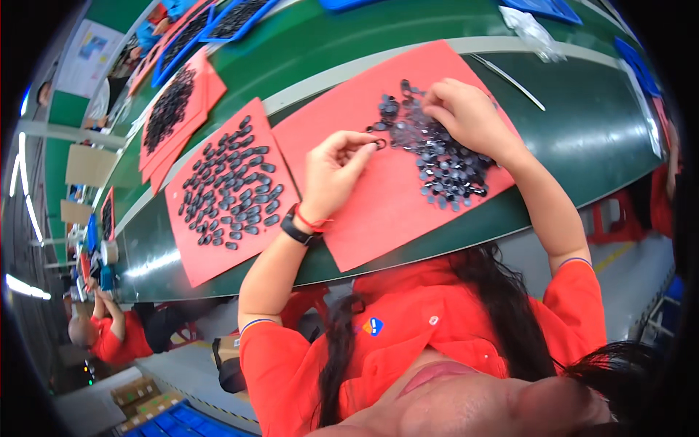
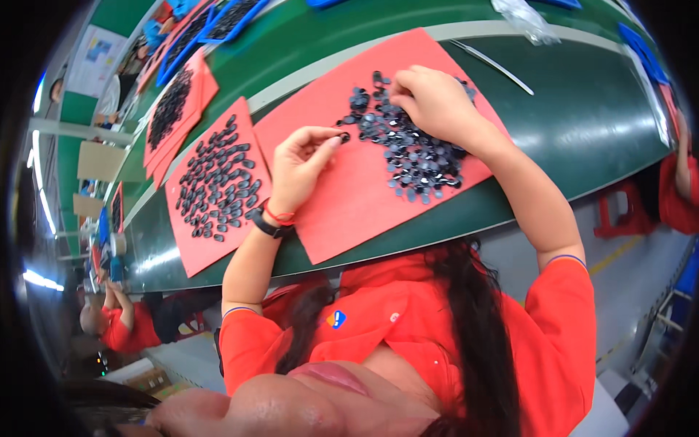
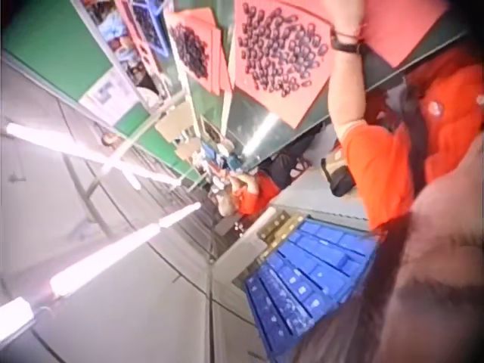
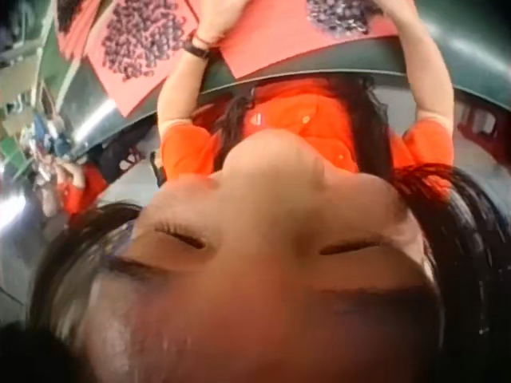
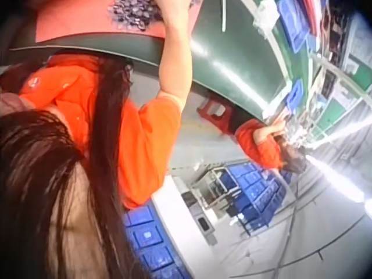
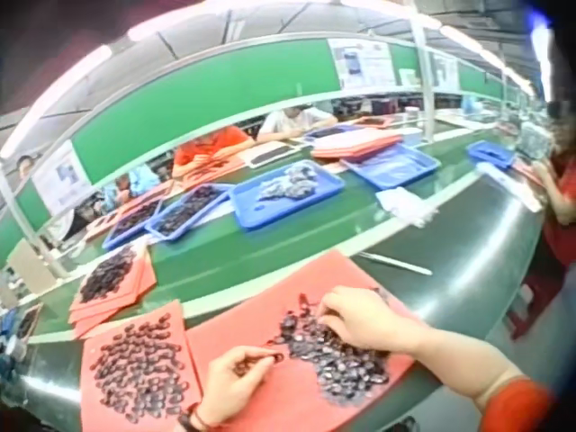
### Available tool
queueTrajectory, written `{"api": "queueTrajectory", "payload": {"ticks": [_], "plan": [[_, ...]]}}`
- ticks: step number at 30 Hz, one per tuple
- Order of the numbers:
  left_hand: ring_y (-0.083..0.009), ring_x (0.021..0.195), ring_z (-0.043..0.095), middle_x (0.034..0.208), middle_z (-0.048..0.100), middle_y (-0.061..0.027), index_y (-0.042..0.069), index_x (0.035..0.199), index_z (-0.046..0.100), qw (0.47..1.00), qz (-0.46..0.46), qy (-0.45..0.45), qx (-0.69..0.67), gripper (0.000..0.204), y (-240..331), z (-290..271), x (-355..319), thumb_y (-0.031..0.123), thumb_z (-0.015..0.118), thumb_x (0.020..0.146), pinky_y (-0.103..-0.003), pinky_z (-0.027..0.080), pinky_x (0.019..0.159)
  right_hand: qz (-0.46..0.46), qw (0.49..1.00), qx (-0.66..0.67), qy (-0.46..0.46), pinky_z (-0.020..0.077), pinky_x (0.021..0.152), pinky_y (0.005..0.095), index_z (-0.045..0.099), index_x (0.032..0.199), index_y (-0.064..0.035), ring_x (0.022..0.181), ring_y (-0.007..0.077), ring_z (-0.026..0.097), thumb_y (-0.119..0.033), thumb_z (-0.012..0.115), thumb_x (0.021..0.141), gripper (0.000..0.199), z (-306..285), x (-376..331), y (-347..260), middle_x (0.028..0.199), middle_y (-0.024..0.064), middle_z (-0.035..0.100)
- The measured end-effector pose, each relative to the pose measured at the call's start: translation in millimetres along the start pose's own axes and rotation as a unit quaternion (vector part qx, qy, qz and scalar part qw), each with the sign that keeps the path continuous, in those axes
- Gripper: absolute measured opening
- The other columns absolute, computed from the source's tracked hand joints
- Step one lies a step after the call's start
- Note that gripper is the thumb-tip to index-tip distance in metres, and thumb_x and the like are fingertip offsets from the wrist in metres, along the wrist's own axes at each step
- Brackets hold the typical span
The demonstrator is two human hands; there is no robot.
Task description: The person assembles components by fitting small circular pieces into plastic parts by hand and placing the assembled items onto a pad.
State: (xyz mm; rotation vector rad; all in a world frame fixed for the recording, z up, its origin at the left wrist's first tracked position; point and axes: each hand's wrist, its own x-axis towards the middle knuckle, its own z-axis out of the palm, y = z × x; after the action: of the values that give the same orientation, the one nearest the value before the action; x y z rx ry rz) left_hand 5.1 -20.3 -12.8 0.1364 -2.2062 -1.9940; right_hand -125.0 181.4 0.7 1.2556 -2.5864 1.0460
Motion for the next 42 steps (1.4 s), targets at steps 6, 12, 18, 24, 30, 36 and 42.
{"api": "queueTrajectory", "payload": {"ticks": [6,12,18,24,30,36,42], "plan": [[-0.0023,0.063,0.053,0.076,0.061,0.0001,-0.002,0.095,0.061,1.000,-0.022,-0.003,0.003,0.014,2.6,-4.9,0.5,0.004,0.062,0.083,-0.015,0.044,0.056,-0.004,0.998,-0.039,0.055,0.0466,0.069,0.0327,0.063,0.088,-0.0064,0.077,0.0259,0.059,-0.012,0.058,0.081,0.010,-3.0,6.7,4.0,0.083,0.0088,0.058],[-0.0041,0.069,0.054,0.081,0.061,-0.0008,-0.002,0.095,0.061,0.998,0.021,-0.025,0.061,0.013,5.3,-3.4,0.8,0.004,0.060,0.084,-0.018,0.043,0.061,0.021,0.992,-0.111,0.054,0.0480,0.069,0.0383,0.066,0.089,-0.0124,0.079,0.0293,0.058,-0.021,0.060,0.078,0.015,11.1,9.8,2.8,0.084,0.0101,0.058],[-0.0050,0.065,0.051,0.082,0.060,-0.0002,-0.001,0.096,0.060,0.997,0.008,-0.029,0.077,0.012,0.9,-3.2,-3.2,0.005,0.057,0.087,-0.017,0.041,0.057,0.006,0.996,-0.080,0.049,0.0485,0.064,0.0433,0.063,0.083,-0.0097,0.073,0.0333,0.060,-0.020,0.059,0.075,0.014,23.9,7.7,10.7,0.083,0.0145,0.057],[-0.0048,0.061,0.049,0.077,0.058,-0.0005,0.000,0.094,0.059,0.997,-0.005,-0.036,0.065,0.010,8.0,3.0,-3.5,0.007,0.056,0.087,-0.016,0.039,0.056,0.011,0.999,-0.037,0.026,0.0493,0.068,0.0417,0.066,0.082,-0.0107,0.076,0.0314,0.061,-0.020,0.061,0.074,0.014,16.7,5.8,7.0,0.085,0.0141,0.060],[-0.0053,0.061,0.050,0.079,0.060,-0.0018,0.000,0.096,0.060,0.998,0.001,-0.030,0.060,0.011,5.7,3.2,-0.9,0.004,0.057,0.086,-0.017,0.040,0.055,0.015,0.999,-0.035,0.034,0.0481,0.067,0.0424,0.064,0.079,-0.0096,0.075,0.0316,0.060,-0.021,0.063,0.073,0.013,17.0,5.9,10.2,0.085,0.0132,0.057],[-0.0046,0.073,0.053,0.090,0.063,-0.0043,-0.002,0.095,0.060,0.999,-0.031,-0.014,0.039,0.011,4.2,-4.6,-5.0,0.003,0.056,0.087,-0.016,0.041,0.064,-0.027,0.994,0.005,0.110,0.0473,0.062,0.0389,0.059,0.077,-0.0079,0.070,0.0282,0.059,-0.013,0.061,0.073,0.007,12.9,3.7,-1.7,0.081,0.0103,0.055],[-0.0058,0.067,0.049,0.089,0.059,-0.0050,-0.004,0.099,0.057,0.997,-0.035,-0.003,0.074,0.013,16.2,2.4,-15.5,-0.001,0.053,0.087,-0.017,0.040,0.061,-0.047,0.989,0.023,0.142,0.0469,0.058,0.0374,0.051,0.072,-0.0034,0.065,0.0287,0.058,-0.009,0.061,0.073,0.012,9.0,-1.4,-22.4,0.069,0.0104,0.055]]}}
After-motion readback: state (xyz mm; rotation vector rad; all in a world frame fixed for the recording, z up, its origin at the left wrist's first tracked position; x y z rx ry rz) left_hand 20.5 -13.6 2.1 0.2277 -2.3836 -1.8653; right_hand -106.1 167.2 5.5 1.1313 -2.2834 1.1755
